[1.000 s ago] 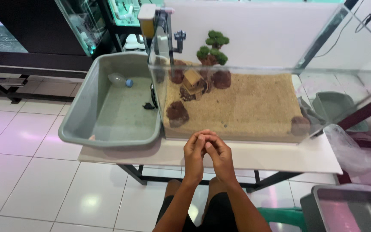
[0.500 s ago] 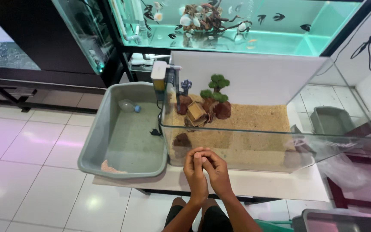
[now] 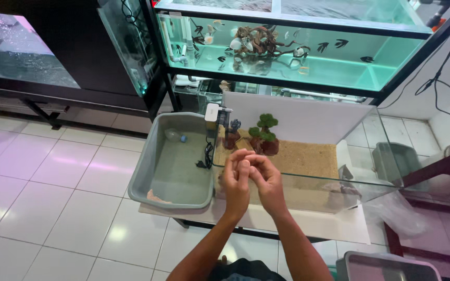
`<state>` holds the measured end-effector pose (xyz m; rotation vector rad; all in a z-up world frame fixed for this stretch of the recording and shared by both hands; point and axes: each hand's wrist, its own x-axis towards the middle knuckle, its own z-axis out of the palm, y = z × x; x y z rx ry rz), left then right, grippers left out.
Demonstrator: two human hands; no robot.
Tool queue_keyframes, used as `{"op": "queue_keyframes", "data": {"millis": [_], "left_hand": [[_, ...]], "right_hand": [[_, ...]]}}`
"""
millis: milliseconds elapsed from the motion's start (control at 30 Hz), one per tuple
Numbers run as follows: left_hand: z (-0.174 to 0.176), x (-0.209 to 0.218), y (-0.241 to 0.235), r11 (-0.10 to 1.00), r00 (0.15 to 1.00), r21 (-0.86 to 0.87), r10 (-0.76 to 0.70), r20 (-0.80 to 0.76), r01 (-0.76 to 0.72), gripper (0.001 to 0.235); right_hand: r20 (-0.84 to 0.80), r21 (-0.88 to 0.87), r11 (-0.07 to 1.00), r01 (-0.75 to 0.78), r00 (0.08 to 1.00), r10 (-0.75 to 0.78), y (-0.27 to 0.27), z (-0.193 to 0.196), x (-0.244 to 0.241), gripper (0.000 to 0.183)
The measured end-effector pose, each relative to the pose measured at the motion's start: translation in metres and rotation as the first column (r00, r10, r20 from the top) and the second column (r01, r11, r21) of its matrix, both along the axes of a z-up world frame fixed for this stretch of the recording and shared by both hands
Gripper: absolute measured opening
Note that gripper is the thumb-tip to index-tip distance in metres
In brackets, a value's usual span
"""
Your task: The person assembles components of an aquarium lighting system and an internal filter by hand, connecting mounts to the light bar and assembling the filter's intake and outlet parts.
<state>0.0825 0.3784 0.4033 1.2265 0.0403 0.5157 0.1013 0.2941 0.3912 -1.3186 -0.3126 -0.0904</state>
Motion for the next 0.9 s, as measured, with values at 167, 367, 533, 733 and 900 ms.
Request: {"op": "queue_keyframes", "data": {"millis": [167,367,533,733,900], "left_hand": [[0.006,0.029,0.042,0.988,0.996,0.144,0.045,0.08,-0.057,0.052],[0.01,0.067,0.099,0.899,0.999,0.437,-0.009,0.036,-0.008,0.074],[-0.001,0.105,0.132,0.821,0.999,0.568,-0.045,-0.019,0.048,0.085],[-0.008,0.132,0.161,0.741,0.979,0.642,-0.129,-0.155,0.199,0.103],[-0.021,0.15,0.175,0.676,0.917,0.62,-0.267,-0.296,0.397,0.117]], "right_hand": [[0.122,-0.131,0.991,-0.005,0.992,0.021,-0.007,0.01,0.045,0.052],[0.178,-0.542,0.84,-0.025,0.973,0.144,-0.003,0.028,0.091,0.081],[0.188,-0.799,0.601,0.022,0.958,0.216,0.0,0.029,0.131,0.086],[0.087,-0.889,0.451,-0.083,0.935,0.344,0.008,0.017,0.186,0.093],[-0.041,-0.933,0.312,-0.178,0.915,0.4,0.02,0.03,0.199,0.103]]}}
